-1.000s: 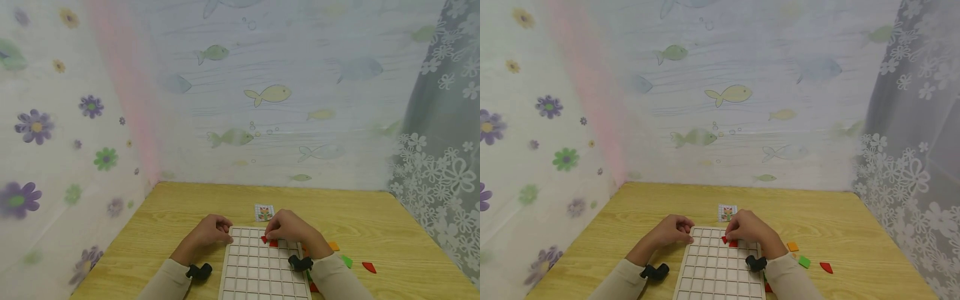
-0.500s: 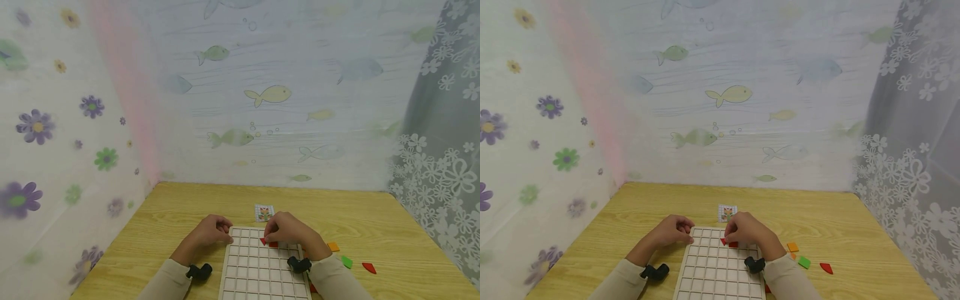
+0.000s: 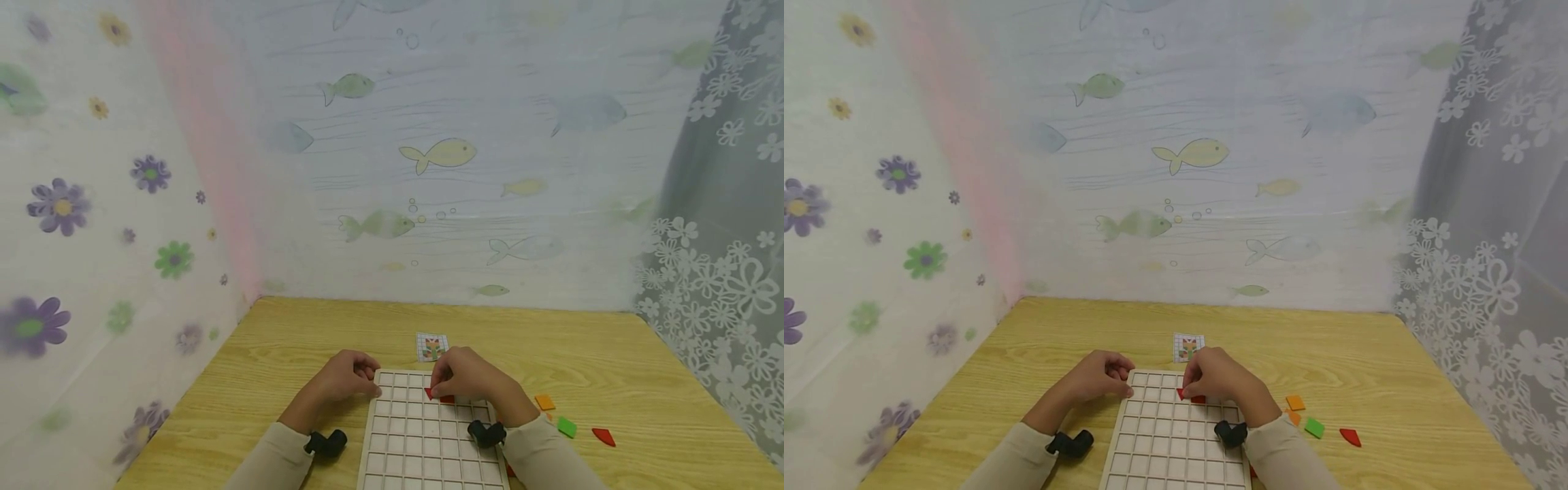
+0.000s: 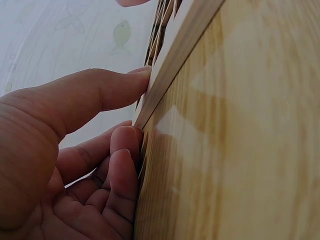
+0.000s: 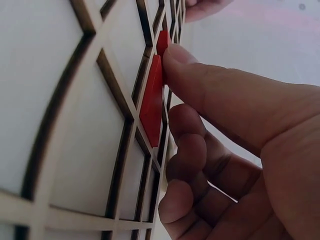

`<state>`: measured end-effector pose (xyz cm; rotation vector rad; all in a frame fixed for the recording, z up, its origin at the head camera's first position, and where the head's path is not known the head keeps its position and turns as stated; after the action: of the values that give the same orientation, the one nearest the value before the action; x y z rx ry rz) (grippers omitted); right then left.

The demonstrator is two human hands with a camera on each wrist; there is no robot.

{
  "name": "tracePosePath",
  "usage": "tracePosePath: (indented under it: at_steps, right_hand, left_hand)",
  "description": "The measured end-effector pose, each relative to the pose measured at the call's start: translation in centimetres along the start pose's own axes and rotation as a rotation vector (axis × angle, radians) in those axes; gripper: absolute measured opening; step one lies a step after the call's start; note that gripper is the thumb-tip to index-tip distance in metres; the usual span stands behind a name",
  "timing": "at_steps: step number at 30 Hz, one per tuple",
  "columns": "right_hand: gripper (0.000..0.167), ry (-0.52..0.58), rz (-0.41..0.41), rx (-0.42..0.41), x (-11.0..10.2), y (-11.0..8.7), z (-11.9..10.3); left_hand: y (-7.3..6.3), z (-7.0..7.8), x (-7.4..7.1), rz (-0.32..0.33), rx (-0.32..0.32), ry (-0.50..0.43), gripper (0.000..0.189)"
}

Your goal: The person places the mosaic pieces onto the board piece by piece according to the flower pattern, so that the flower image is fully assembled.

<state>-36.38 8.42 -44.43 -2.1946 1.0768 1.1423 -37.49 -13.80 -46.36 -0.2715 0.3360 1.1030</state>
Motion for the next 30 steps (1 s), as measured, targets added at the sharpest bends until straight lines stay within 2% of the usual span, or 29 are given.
tracePosePath:
  at_steps: [7, 18, 30]
  right_hand:
    - [0.01, -0.023, 0.017, 0.006, -0.16, 0.02, 0.04]
    - [0.01, -0.054, 0.032, -0.008, -0.31, -0.06, 0.01]
    - [0.01, -0.023, 0.038, 0.018, -0.44, -0.3, 0.03]
  left_hand:
    - [-0.3, 0.37, 0.05, 0.014, -0.003, 0.001, 0.045]
    - [-0.1, -0.19, 0.02, 0.002, -0.005, 0.012, 0.044]
    - [-0.23, 0.06, 0.07, 0.006, -0.002, -0.007, 0.045]
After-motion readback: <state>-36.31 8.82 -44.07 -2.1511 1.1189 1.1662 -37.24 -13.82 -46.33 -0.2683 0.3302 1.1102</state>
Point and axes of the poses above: each hand's wrist, its own y-axis towards the middle knuckle, its own x-axis out of the palm, z = x × y, the point moved 8 cm from there along y, towards the middle knuckle, and after that the axes turned 8 degrees about -y, right-handed, at the moved point
